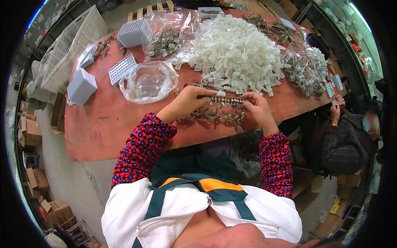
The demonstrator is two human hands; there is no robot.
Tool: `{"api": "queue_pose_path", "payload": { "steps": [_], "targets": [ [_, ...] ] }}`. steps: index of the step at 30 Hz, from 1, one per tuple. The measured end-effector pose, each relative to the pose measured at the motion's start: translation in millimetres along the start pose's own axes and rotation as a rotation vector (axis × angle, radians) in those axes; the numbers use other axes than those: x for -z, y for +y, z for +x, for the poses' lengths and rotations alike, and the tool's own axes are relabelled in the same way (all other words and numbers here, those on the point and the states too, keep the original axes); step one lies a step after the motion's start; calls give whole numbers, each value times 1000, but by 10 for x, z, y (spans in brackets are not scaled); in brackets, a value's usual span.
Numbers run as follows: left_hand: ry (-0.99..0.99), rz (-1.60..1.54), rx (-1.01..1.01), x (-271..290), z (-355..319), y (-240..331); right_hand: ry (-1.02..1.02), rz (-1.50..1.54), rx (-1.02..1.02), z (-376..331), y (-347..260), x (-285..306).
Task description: The person empties small white plastic components from a clear bag onto a table, then picks up a green circuit board and attaches the components one by one. The person continues attaching components to the board while seated at the table.
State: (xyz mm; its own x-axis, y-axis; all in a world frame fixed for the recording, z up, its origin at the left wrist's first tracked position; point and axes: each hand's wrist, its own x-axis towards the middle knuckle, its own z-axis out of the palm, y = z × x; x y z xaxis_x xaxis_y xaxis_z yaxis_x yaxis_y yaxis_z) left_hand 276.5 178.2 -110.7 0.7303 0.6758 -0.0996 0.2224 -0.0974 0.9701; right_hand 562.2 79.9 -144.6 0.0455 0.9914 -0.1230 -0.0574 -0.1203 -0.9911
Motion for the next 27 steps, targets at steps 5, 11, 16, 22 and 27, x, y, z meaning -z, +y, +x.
{"api": "queue_pose_path", "payload": {
  "steps": [5, 11, 16, 22, 27],
  "targets": [
    [161, 75, 36, -62, -21, -36, -58, -54, 27, -67, -75, -53],
    [283, 218, -81, -135, -138, -26, -17, -122, 132, -151, -39, -189],
    [531, 366, -223, -292, -187, -20, 198, -252, 171, -309, -99, -442],
    [584, 318, -147, -271, -113, -134, 246, -293, 205, -461, -141, -658],
    [643, 442, -289, -123, -119, -69, 103, -93, 151, -327, -103, -428]
  ]
}}
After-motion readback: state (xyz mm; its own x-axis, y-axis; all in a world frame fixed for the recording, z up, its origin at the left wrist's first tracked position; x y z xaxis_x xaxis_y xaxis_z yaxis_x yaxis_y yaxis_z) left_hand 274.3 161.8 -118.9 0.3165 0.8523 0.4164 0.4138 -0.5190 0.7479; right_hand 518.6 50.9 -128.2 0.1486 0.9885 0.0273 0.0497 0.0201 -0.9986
